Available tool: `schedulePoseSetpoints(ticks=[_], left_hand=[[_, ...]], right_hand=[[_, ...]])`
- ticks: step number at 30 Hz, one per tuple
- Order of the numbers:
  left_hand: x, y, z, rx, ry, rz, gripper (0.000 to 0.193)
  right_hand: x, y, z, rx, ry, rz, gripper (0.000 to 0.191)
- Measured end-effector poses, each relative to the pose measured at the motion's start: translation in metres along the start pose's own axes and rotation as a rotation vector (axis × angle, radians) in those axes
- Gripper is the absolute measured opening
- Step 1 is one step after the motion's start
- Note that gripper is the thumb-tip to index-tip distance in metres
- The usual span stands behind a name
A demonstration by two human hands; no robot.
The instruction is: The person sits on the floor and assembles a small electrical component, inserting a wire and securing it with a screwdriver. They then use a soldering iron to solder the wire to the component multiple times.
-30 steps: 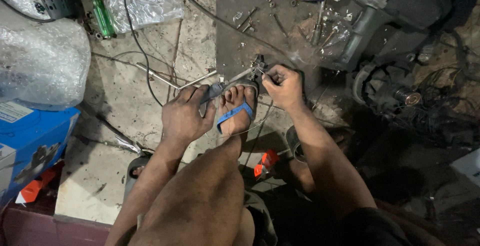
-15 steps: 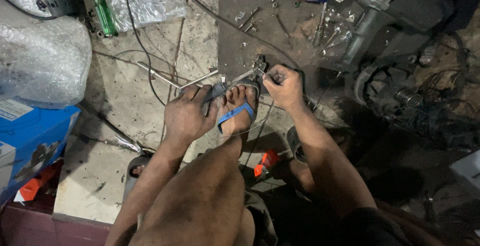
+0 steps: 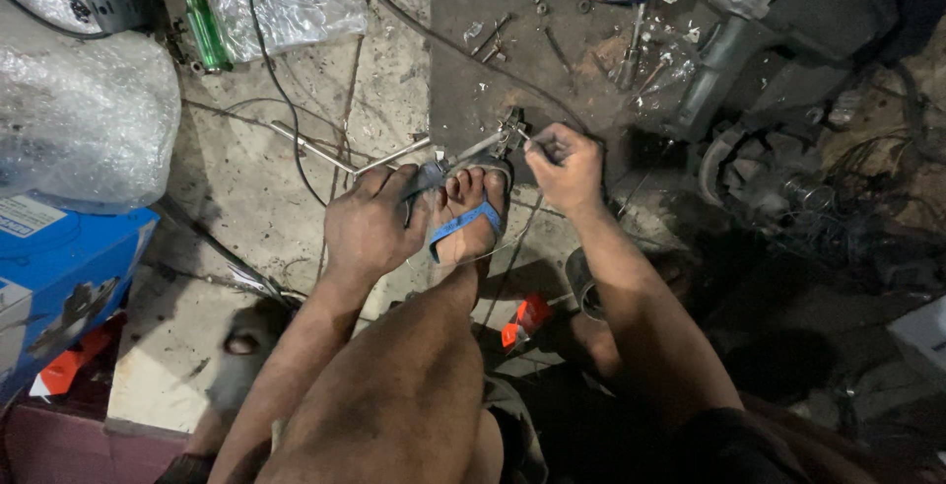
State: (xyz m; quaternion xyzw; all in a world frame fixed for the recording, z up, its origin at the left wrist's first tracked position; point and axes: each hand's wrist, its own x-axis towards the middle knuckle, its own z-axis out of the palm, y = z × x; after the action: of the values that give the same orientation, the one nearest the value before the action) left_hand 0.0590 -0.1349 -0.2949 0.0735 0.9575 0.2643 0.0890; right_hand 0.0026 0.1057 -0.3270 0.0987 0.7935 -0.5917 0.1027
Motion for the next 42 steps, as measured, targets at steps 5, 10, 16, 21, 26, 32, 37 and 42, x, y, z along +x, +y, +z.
schedulePoseSetpoints(ticks=[5,10,16,21,26,32,37,42], left_hand=[[0.003,-0.002,-0.004,-0.023,0.045,-0.122,0.033],[0.009,-0.008,-0.006,-0.108,0.192,-0.15,0.034],[0.01,-0.029,-0.011,-0.115,0.204,-0.298,0.043],[0.007,-0.045,-0.016,-0.117,0.314,-0.283,0.038],[0.006,-0.04,-0.013,-0.127,0.255,-0.234,0.036],[0.009,-0.025,-0.01,-0.127,0.226,-0.175,0.033],[0.009,-0.021,-0.009,-0.18,0.164,-0.166,0.036],[0.008,-0.022,-0.008,-0.156,0.141,-0.137,0.038]], right_hand=[[0.002,0.003,-0.007,-0.039,0.068,0.1,0.009],[0.004,0.0,-0.009,-0.203,0.117,0.043,0.009],[0.003,-0.018,-0.007,-0.491,0.104,-0.278,0.043],[0.001,-0.026,0.0,-0.409,-0.096,-0.254,0.059],[-0.001,-0.016,0.006,-0.446,-0.054,-0.208,0.075],[0.005,-0.015,0.007,-0.438,-0.068,-0.187,0.072],[0.004,-0.014,0.008,-0.348,-0.068,-0.088,0.063],[0.007,-0.013,0.008,-0.334,-0.091,-0.004,0.057]])
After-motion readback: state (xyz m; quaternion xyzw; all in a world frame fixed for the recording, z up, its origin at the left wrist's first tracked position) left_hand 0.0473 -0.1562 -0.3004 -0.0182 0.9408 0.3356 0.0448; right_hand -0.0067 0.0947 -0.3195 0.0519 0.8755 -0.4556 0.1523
